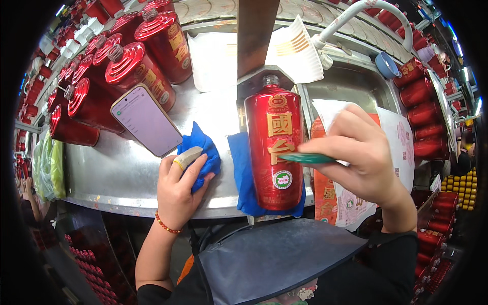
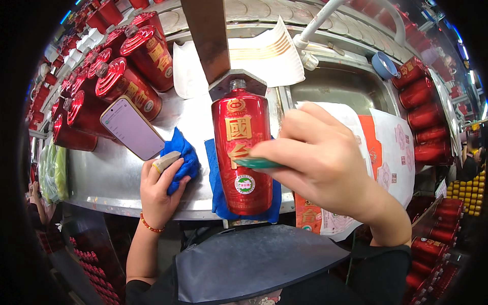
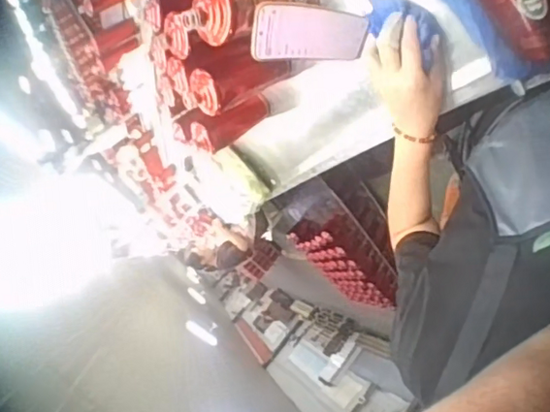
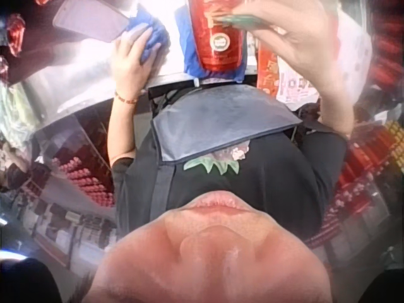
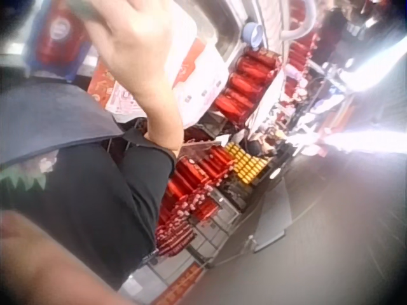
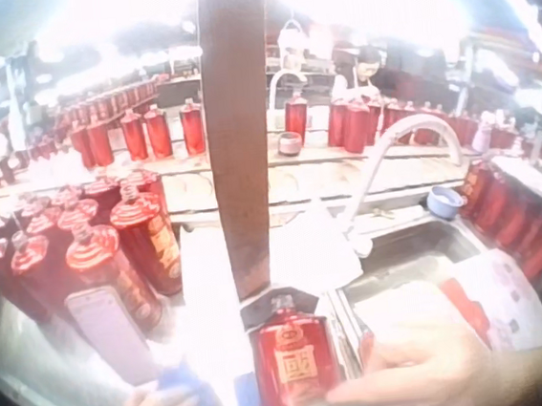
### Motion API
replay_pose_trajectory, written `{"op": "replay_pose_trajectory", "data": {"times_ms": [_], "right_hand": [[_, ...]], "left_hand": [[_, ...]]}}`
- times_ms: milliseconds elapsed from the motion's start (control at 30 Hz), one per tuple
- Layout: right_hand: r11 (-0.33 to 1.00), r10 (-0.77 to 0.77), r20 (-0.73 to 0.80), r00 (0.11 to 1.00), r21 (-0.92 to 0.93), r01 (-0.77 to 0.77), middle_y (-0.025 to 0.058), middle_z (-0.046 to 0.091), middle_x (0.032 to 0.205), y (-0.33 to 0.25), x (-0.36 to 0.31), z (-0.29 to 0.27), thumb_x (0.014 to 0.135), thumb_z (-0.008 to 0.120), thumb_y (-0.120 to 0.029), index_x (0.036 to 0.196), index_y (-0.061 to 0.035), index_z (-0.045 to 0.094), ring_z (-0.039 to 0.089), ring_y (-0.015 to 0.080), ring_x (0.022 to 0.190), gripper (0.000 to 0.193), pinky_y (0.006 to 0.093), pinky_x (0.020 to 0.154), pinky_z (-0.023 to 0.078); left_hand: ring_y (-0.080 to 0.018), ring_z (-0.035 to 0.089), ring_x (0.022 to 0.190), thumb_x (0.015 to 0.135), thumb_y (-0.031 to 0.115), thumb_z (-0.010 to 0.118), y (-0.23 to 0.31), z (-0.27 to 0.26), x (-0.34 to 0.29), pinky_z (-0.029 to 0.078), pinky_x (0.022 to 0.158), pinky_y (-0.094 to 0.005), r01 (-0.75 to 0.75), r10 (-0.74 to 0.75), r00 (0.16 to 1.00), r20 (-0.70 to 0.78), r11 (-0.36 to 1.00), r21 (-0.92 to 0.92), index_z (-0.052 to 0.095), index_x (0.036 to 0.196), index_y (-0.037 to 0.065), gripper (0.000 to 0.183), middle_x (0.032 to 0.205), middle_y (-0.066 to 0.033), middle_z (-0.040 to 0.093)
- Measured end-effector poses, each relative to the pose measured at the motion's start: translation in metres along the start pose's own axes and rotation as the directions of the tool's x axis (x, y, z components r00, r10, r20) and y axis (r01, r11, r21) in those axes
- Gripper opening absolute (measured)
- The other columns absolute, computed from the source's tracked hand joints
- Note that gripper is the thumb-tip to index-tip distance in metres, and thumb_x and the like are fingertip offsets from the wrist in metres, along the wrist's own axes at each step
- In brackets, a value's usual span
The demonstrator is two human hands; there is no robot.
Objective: The person wipes the exterior of red cylindrical cans with a green sponge and a blue cloth. They rotate each can to clean all sides, then place it on a nearby tray. The process is repeated for multiple cans.
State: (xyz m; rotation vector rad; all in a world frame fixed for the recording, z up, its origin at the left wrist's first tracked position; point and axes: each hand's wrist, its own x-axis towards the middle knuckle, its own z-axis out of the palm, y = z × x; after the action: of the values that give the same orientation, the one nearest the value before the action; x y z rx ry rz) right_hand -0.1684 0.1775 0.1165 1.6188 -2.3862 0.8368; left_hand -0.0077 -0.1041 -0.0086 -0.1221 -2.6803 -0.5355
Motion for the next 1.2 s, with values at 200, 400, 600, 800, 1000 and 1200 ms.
{"op": "replay_pose_trajectory", "data": {"times_ms": [200, 400, 600, 800, 1000, 1200], "right_hand": [[0.935, 0.339, -0.253, 0.906, 0.198, -0.295, 0.0022, 0.056, 0.082, -0.003, -0.053, -0.011, 0.078, 0.084, 0.000, 0.099, -0.0011, 0.075, 0.051, 0.0136, 0.073, 0.023, 0.0253, 0.064, 0.039], [0.864, 0.493, -0.376, 0.785, 0.321, -0.388, 0.0038, 0.057, 0.089, 0.009, -0.088, 0.000, 0.082, 0.079, 0.007, 0.104, 0.0024, 0.071, 0.051, 0.0118, 0.079, 0.024, 0.0229, 0.071, 0.039], [0.846, 0.515, -0.414, 0.750, 0.383, -0.370, 0.0045, 0.057, 0.090, 0.013, -0.117, 0.001, 0.084, 0.077, 0.007, 0.105, 0.0030, 0.069, 0.052, 0.0131, 0.084, 0.023, 0.0235, 0.075, 0.041], [0.829, 0.540, -0.427, 0.726, 0.417, -0.372, 0.0059, 0.060, 0.091, 0.011, -0.128, 0.009, 0.083, 0.079, 0.003, 0.104, 0.0022, 0.069, 0.054, 0.0137, 0.083, 0.023, 0.0247, 0.075, 0.042], [0.800, 0.523, -0.331, 0.786, 0.509, -0.318, 0.0051, 0.060, 0.088, 0.000, -0.125, 0.006, 0.083, 0.079, 0.004, 0.102, 0.0026, 0.069, 0.054, 0.0138, 0.081, 0.021, 0.0248, 0.074, 0.042], [0.719, 0.593, -0.200, 0.780, 0.566, -0.402, 0.0061, 0.067, 0.091, 0.008, -0.090, 0.008, 0.083, 0.078, 0.005, 0.106, 0.0012, 0.072, 0.060, 0.0124, 0.080, 0.024, 0.0255, 0.070, 0.045]], "left_hand": [[-0.0340, 0.065, 0.102, 0.071, 0.010, 0.085, 0.063, -0.028, 0.058, 0.052, 0.091, -0.0443, -0.194, 0.126, 0.960, -0.250, 0.943, -0.270, 0.075, 0.122, 0.008, 0.052, 0.119, -0.0154, 0.072], [-0.0388, 0.054, 0.132, 0.074, 0.019, 0.082, 0.100, 0.015, 0.122, 0.047, 0.107, -0.0492, -0.270, 0.257, 0.958, -0.126, 0.958, -0.097, 0.070, 0.125, 0.005, 0.053, 0.123, -0.0157, 0.064], [-0.0348, 0.057, 0.120, 0.063, 0.031, 0.081, 0.091, 0.014, 0.117, 0.045, 0.106, -0.0509, -0.626, 0.640, 0.768, -0.029, 0.741, -0.242, 0.071, 0.100, 0.002, 0.048, 0.114, -0.0116, 0.063], [-0.0300, 0.058, 0.116, 0.068, 0.035, 0.079, 0.087, 0.017, 0.117, 0.047, 0.101, -0.0462, -0.681, 0.751, 0.659, 0.045, 0.622, -0.386, 0.072, 0.091, 0.005, 0.038, 0.112, -0.0097, 0.063], [-0.0294, 0.065, 0.097, 0.073, 0.025, 0.077, 0.093, 0.008, 0.097, 0.054, 0.087, -0.0445, -0.514, 0.684, 0.729, -0.024, 0.524, -0.680, 0.073, 0.093, 0.005, 0.028, 0.105, -0.0089, 0.065], [-0.0311, 0.069, 0.095, 0.071, 0.014, 0.066, 0.060, -0.047, 0.047, 0.055, 0.091, -0.0460, -0.182, 0.166, 0.983, -0.074, 0.897, -0.403, 0.079, 0.099, 0.004, 0.033, 0.104, -0.0121, 0.076]]}}
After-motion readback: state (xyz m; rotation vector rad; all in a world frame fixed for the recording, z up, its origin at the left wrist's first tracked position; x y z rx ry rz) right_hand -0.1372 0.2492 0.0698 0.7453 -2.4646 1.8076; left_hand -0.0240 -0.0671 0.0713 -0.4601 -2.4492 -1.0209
